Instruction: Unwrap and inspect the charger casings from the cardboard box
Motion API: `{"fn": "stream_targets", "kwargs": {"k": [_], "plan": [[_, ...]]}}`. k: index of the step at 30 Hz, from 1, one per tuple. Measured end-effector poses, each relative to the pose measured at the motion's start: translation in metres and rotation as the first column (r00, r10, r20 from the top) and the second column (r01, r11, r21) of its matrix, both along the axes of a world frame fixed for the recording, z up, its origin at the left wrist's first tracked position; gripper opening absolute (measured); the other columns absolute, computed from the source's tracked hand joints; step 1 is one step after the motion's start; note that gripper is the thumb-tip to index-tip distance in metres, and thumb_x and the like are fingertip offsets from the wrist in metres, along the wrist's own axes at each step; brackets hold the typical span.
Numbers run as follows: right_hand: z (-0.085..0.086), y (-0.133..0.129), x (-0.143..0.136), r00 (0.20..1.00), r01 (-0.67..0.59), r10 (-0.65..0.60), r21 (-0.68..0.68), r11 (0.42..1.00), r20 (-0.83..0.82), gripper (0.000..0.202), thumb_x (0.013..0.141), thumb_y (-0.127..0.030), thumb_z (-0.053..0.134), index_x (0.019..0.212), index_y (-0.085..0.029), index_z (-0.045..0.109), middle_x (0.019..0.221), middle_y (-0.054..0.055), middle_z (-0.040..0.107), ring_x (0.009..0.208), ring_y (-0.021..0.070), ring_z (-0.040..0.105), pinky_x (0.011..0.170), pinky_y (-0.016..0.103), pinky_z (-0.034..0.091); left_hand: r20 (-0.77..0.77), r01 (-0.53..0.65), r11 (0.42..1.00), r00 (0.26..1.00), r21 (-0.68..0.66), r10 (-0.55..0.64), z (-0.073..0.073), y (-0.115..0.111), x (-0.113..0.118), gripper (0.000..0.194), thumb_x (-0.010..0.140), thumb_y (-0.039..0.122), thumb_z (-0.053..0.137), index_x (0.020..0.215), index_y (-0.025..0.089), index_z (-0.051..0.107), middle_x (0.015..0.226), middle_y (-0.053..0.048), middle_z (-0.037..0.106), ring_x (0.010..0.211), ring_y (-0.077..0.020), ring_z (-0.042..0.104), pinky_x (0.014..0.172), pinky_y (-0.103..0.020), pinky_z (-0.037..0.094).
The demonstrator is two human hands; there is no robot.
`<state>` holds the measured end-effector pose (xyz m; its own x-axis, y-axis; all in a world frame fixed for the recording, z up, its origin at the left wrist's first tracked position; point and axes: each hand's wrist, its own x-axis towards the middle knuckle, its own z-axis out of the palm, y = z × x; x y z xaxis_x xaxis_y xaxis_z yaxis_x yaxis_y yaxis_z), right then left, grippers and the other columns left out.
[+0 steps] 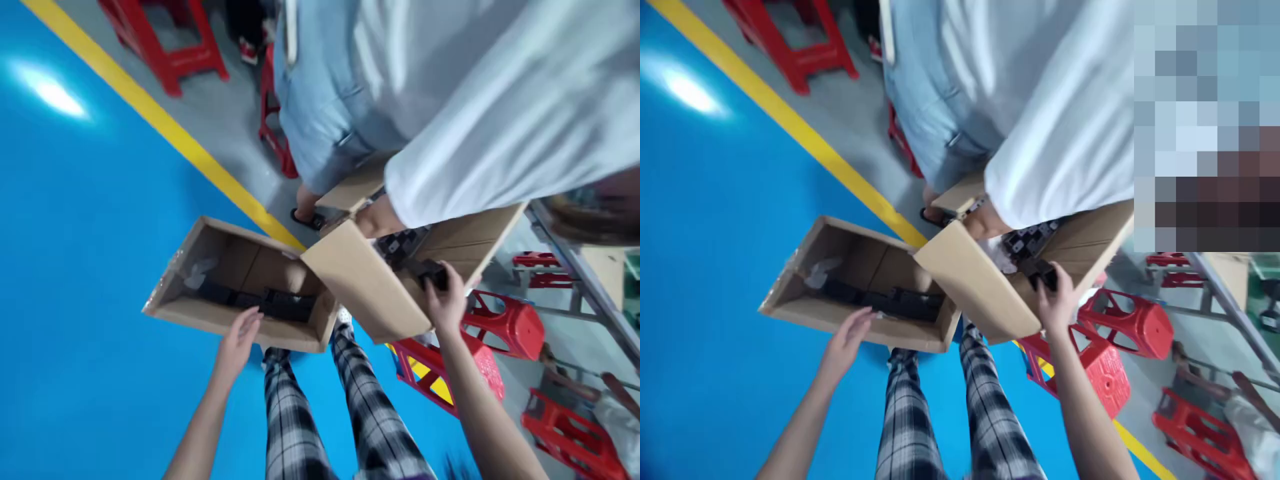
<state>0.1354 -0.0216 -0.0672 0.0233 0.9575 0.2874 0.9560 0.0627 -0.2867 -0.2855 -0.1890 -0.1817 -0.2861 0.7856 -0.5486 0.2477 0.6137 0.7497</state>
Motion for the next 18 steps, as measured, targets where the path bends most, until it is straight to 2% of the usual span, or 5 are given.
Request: {"fn": "stream_targets", "kwargs": {"k": [3,6,8,13,18], "plan": [[0.019,0.005,-0.016,0.940,-0.097,0.071,-0.062,0.993,-0.335,0.044,0.092,-0.041,0.057,0.129,-0.018,0.059,0.126,0.016,0.068,0.119,0.0296,0.066,0.104,0.050,0.054,-0.057,-0.021,0.997,0.998,0.073,0.025,0.089,-0.033,0.035,0.062,0.087,0.074,0.050,0.120,0.022,0.062,0.121,-0.016,0.074,0.113,-0.0338,0.072,0.091,-0.047,0.063],[0.054,-0.009,-0.019,0.821,-0.358,0.249,-0.123,0.926,-0.513,0.037,0.093,-0.035,0.059,0.127,-0.022,0.061,0.127,0.014,0.069,0.121,0.0272,0.066,0.106,0.047,0.055,-0.231,0.184,0.956,0.964,0.228,-0.131,0.160,-0.035,0.099,0.052,0.092,0.056,0.061,0.137,0.031,0.054,0.141,-0.012,0.064,0.127,-0.0344,0.065,0.103,-0.051,0.058],[0.080,-0.020,-0.011,0.766,-0.476,0.338,-0.129,0.870,-0.547,0.035,0.094,-0.031,0.060,0.128,-0.023,0.060,0.126,0.013,0.070,0.121,0.0270,0.066,0.106,0.046,0.055,-0.337,0.348,0.872,0.913,0.345,-0.231,0.195,-0.018,0.148,0.068,0.093,0.046,0.065,0.153,0.038,0.035,0.154,-0.013,0.052,0.143,-0.0365,0.051,0.113,-0.056,0.049],[0.120,-0.027,0.030,0.630,-0.670,0.394,-0.213,0.711,-0.669,0.040,0.094,-0.026,0.060,0.134,-0.026,0.056,0.128,0.011,0.070,0.121,0.0257,0.068,0.103,0.044,0.057,-0.370,0.533,0.756,0.836,0.380,-0.404,0.242,0.042,0.241,0.103,0.090,0.033,0.071,0.163,0.039,0.000,0.171,-0.016,0.023,0.157,-0.0384,0.024,0.120,-0.060,0.039],[0.135,-0.034,0.064,0.513,-0.805,0.310,-0.323,0.497,-0.800,0.060,0.086,-0.024,0.067,0.141,-0.023,0.045,0.132,0.013,0.069,0.120,0.0260,0.068,0.100,0.042,0.058,-0.136,0.630,0.744,0.775,0.222,-0.616,0.257,0.060,0.285,0.101,0.085,0.023,0.073,0.164,0.035,0.011,0.167,-0.013,0.035,0.152,-0.0321,0.039,0.122,-0.053,0.039]]}}
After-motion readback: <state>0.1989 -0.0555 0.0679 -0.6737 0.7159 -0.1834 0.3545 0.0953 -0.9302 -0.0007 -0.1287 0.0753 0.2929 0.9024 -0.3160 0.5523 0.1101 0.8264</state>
